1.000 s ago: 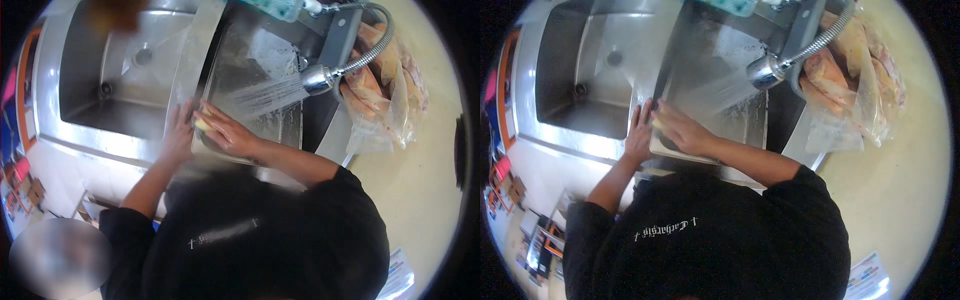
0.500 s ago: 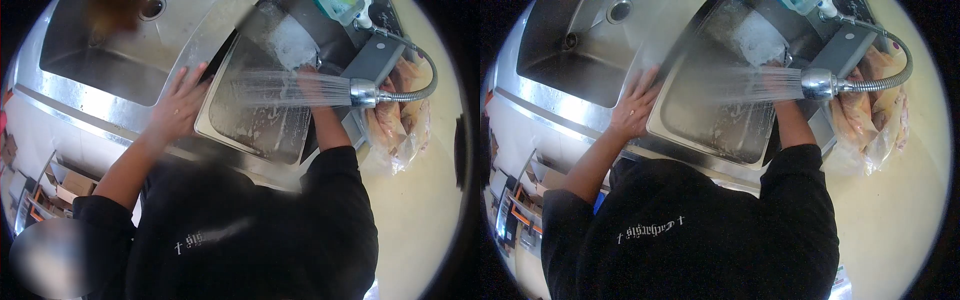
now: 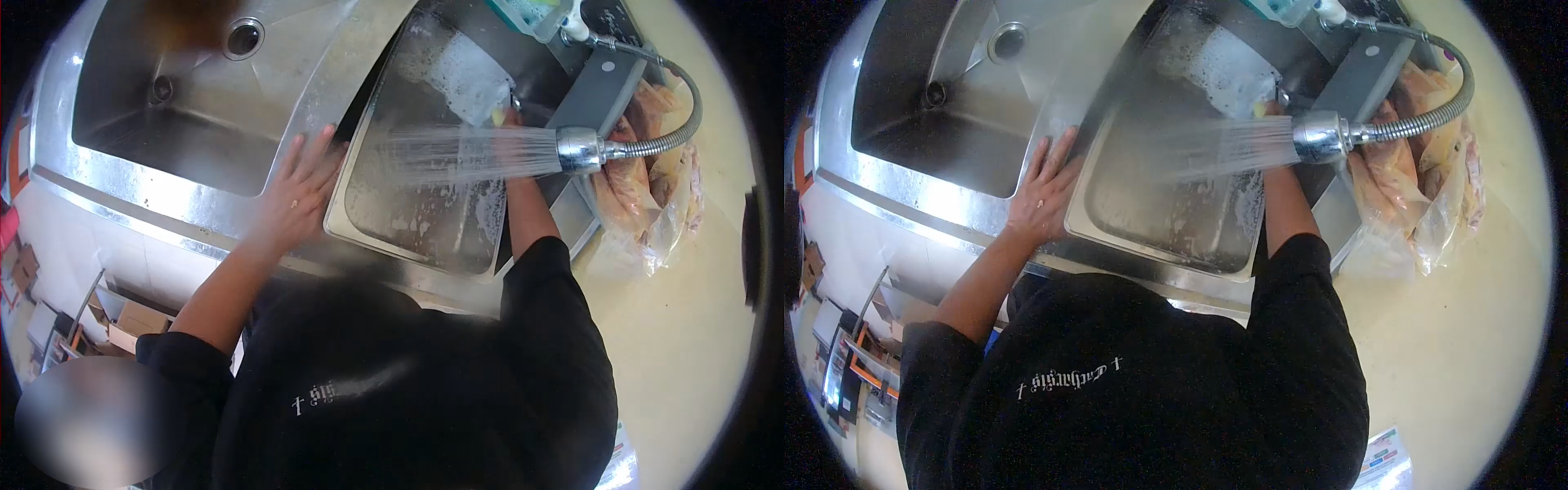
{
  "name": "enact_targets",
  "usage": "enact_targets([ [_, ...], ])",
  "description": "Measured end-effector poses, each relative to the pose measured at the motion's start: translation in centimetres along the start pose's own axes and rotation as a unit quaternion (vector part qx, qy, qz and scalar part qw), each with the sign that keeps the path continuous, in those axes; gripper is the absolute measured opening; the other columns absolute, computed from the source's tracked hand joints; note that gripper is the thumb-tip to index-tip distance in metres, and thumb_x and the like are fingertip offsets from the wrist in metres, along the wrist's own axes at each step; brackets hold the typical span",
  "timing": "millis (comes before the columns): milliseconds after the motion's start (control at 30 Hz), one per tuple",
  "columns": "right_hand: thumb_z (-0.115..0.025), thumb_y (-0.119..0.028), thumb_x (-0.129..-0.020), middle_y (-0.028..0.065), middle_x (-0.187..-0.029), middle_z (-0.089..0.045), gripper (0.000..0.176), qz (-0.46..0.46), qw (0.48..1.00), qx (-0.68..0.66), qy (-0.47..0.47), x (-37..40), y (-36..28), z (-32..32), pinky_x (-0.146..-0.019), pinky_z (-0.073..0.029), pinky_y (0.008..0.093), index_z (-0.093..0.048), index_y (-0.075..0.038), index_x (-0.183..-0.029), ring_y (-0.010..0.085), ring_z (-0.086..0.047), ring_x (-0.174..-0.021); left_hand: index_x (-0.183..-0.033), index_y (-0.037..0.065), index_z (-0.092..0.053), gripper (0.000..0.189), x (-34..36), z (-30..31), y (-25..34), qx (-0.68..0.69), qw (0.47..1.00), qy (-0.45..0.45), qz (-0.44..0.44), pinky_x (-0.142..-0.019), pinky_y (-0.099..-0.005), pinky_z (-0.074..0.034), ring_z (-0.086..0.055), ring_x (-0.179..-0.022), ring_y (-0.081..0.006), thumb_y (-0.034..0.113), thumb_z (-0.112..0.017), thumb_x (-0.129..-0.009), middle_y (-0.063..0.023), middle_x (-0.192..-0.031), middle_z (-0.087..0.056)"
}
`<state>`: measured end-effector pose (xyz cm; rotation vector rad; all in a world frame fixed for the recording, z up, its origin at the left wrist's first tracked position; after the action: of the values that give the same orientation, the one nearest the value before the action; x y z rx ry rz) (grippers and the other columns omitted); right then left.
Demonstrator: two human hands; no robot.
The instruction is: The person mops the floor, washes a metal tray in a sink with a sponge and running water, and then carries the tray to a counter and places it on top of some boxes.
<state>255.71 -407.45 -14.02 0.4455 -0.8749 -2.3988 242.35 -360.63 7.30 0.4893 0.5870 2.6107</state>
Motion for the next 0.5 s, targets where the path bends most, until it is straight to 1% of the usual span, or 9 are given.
enact_targets([
  [33, -0.058, -0.028, -0.092, 0.014, -0.1, -0.059, 0.027, -0.025, 0.996, -0.083, -0.014, 1.3, 0.4, 0.7, -0.088, -0.046, 0.0392, -0.058, -0.007, -0.109, 0.0258, -0.056, -0.096, -0.139, 0.006, -0.047, 0.057, 0.0, 0.1, 0.2, 0.003, 1.0, 0.006, 0.002, -0.118, -0.0507, -0.01, -0.013, -0.147, -0.0285, 0.025, -0.048, -0.085, -0.0072, -0.147, -0.042],
  [100, -0.058, -0.033, -0.092, 0.0121, -0.094, -0.06, 0.035, -0.076, 0.966, -0.243, -0.036, 1.9, 1.8, 4.8, -0.079, -0.048, 0.0398, -0.058, -0.005, -0.113, 0.0269, -0.058, -0.087, -0.138, 0.006, -0.047, 0.056, -0.2, 0.4, 0.3, -0.002, 1.0, 0.007, -0.003, -0.118, -0.051, -0.01, -0.013, -0.147, -0.0285, 0.024, -0.048, -0.085, -0.007, -0.146, -0.042],
  [167, -0.058, -0.033, -0.092, 0.0134, -0.098, -0.059, 0.037, -0.117, 0.921, -0.359, -0.098, 2.4, 3.0, 9.1, -0.081, -0.048, 0.0403, -0.056, -0.005, -0.116, 0.0284, -0.057, -0.09, -0.138, 0.006, -0.048, 0.056, -0.1, 0.1, -0.1, -0.019, 1.0, -0.003, -0.011, -0.118, -0.0512, -0.01, -0.013, -0.147, -0.0285, 0.022, -0.048, -0.084, -0.007, -0.146, -0.042],
  [200, -0.057, -0.034, -0.092, 0.0141, -0.1, -0.059, 0.039, -0.135, 0.899, -0.393, -0.136, 2.7, 3.4, 10.9, -0.082, -0.047, 0.0406, -0.055, -0.005, -0.117, 0.0292, -0.057, -0.092, -0.138, 0.006, -0.048, 0.056, -0.2, 0.1, 0.0, -0.02, 1.0, -0.002, -0.006, -0.118, -0.0513, -0.01, -0.013, -0.147, -0.0285, 0.022, -0.048, -0.084, -0.0069, -0.146, -0.043],
  [233, -0.057, -0.034, -0.092, 0.0148, -0.102, -0.058, 0.04, -0.151, 0.885, -0.408, -0.162, 2.9, 3.4, 11.3, -0.083, -0.047, 0.0409, -0.054, -0.004, -0.118, 0.03, -0.057, -0.093, -0.137, 0.006, -0.049, 0.055, -0.2, 0.1, 0.1, -0.021, 1.0, -0.004, -0.001, -0.118, -0.0514, -0.011, -0.013, -0.147, -0.0285, 0.021, -0.048, -0.084, -0.0069, -0.146, -0.043],
  [300, -0.057, -0.035, -0.092, 0.0162, -0.106, -0.058, 0.043, -0.191, 0.869, -0.417, -0.186, 2.6, 2.9, 8.4, -0.086, -0.046, 0.0414, -0.052, -0.004, -0.12, 0.0315, -0.056, -0.097, -0.137, 0.005, -0.049, 0.055, -0.3, 0.2, 0.2, -0.023, 1.0, -0.005, -0.001, -0.118, -0.0517, -0.011, -0.014, -0.147, -0.0286, 0.02, -0.048, -0.083, -0.0072, -0.145, -0.044],
  [367, -0.057, -0.036, -0.091, 0.0175, -0.109, -0.057, 0.045, -0.225, 0.856, -0.419, -0.201, 1.0, 2.5, 2.3, -0.088, -0.045, 0.042, -0.049, -0.004, -0.123, 0.0331, -0.055, -0.1, -0.136, 0.004, -0.05, 0.055, -0.3, 0.2, 0.2, -0.022, 1.0, -0.006, -0.005, -0.117, -0.052, -0.012, -0.014, -0.147, -0.0288, 0.019, -0.048, -0.083, -0.0078, -0.143, -0.046],
  [433, -0.056, -0.037, -0.091, 0.0189, -0.113, -0.056, 0.048, -0.253, 0.833, -0.43, -0.24, -1.5, 2.5, -2.4, -0.09, -0.044, 0.0426, -0.047, -0.003, -0.125, 0.0346, -0.055, -0.104, -0.135, 0.003, -0.05, 0.055, -0.2, -0.1, 0.1, -0.003, 1.0, -0.008, -0.002, -0.117, -0.0523, -0.013, -0.015, -0.147, -0.0291, 0.018, -0.049, -0.082, -0.0087, -0.142, -0.047],
  [500, -0.056, -0.037, -0.091, 0.0202, -0.117, -0.055, 0.051, -0.282, 0.803, -0.443, -0.283, -3.9, 2.3, -4.5, -0.093, -0.043, 0.0431, -0.045, -0.003, -0.127, 0.0361, -0.054, -0.107, -0.134, 0.002, -0.051, 0.054, -0.4, -0.2, -0.2, 0.001, 1.0, 0.001, 0.006, -0.117, -0.0526, -0.013, -0.016, -0.146, -0.0293, 0.017, -0.049, -0.082, -0.0095, -0.14, -0.048],
])
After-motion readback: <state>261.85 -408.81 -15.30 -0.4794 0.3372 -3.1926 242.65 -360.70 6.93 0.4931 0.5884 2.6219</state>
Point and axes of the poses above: each hand's wrist, its own x-axis away from the middle knuckle, its own z-axis out of the back of the hand, y = z × x, the point moved 1 cm from there along -x, towards the middle knuckle
